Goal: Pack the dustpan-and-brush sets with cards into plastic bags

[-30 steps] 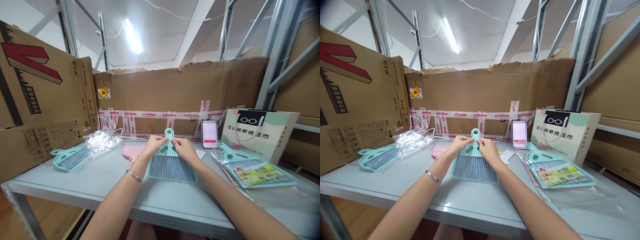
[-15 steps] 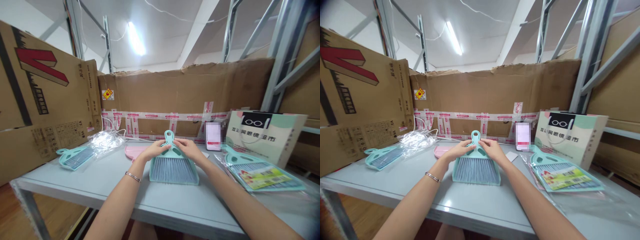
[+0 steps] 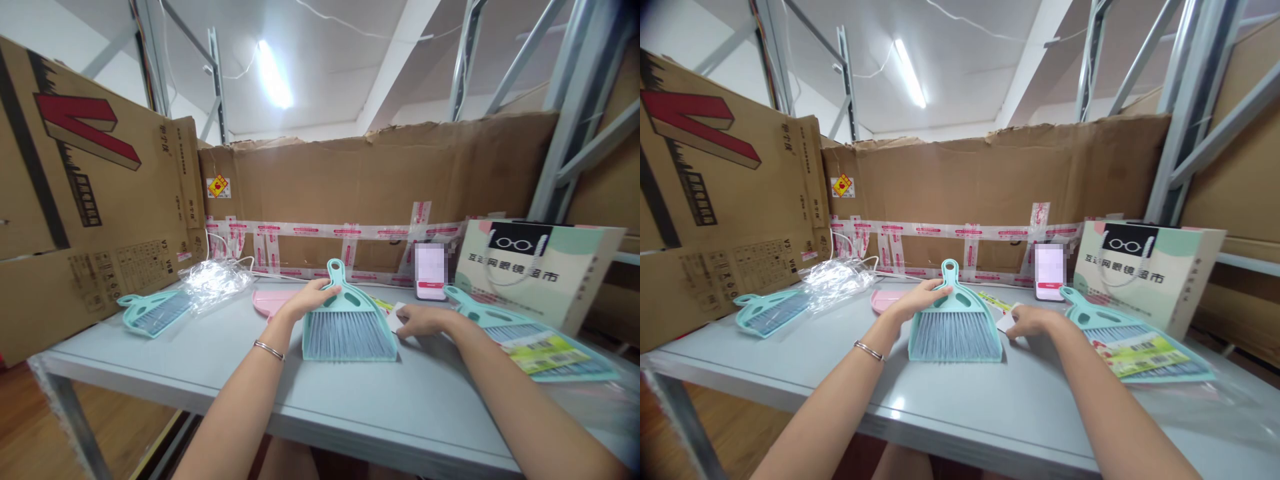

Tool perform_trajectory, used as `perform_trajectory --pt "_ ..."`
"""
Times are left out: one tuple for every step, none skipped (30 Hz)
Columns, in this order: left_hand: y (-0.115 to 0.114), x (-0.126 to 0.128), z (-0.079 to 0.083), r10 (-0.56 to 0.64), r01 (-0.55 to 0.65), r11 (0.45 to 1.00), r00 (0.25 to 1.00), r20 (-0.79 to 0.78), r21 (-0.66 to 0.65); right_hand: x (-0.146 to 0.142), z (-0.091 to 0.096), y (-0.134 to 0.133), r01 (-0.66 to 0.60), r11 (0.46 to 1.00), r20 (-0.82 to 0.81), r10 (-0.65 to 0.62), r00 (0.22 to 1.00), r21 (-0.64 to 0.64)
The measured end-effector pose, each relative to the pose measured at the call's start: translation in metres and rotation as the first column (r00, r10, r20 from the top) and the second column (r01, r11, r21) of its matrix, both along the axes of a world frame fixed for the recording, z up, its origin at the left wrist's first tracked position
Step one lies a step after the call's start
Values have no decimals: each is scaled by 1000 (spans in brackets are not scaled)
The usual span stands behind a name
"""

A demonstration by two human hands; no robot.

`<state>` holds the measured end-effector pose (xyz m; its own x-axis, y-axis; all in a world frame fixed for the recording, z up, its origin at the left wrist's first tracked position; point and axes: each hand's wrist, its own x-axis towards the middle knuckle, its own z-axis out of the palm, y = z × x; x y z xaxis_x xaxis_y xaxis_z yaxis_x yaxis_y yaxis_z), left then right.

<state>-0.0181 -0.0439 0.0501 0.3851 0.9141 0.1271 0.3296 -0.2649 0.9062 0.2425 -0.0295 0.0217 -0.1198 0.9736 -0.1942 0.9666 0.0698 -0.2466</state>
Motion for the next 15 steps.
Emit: perform_trajectory --pt "0 0 0 -3 3 1000 1000 1 -3 -4 2 -3 7 1000 9 -7 1000 -24" --pt "0 0 0 -3 3 1000 1000 -1 -3 -7 5 -7 19 1000 22 -18 1000 -21" --pt "0 0 0 -1 1 1000 1000 -5 -1 -10 6 -9 33 999 43 -33 999 -5" --pt "0 0 0 -1 1 1000 1000 -11 1 -13 6 -11 48 999 71 -49 996 16" --pt "-1 0 0 1 -1 1000 1000 -15 0 -15 6 -13 55 998 103 -59 993 40" --pt "-1 0 1 6 -6 1000 1000 -17 -1 -17 5 -14 53 996 133 -62 989 65" --pt "-2 0 1 14 -14 1000 1000 -18 -3 -18 3 -14 48 995 157 -62 986 90" --pt "-2 0 1 20 -20 1000 1000 -18 -8 -18 1 -13 42 992 167 -61 984 117" --pt "-3 0 1 21 -21 1000 1000 -15 -16 -18 -1 -12 38 988 161 -62 985 149" --pt "-3 0 2 18 -19 1000 1000 -10 -25 -16 -3 -10 39 982 144 -66 987 184" --pt "-3 0 2 15 -15 999 1000 -5 -36 -14 -4 -8 48 975 124 -77 989 219" --pt "-3 0 1 10 -10 999 1000 -1 -47 -12 -4 -6 64 966 107 -93 990 249" --pt "-2 0 1 10 -9 998 1000 2 -59 -10 -4 -3 75 958 97 -105 990 278" --pt "-1 0 0 18 -18 997 1000 2 -69 -8 -3 -1 78 950 90 -110 990 303" --pt "0 -1 -1 29 -29 997 1000 6 -65 -7 -2 0 78 941 83 -112 990 329"
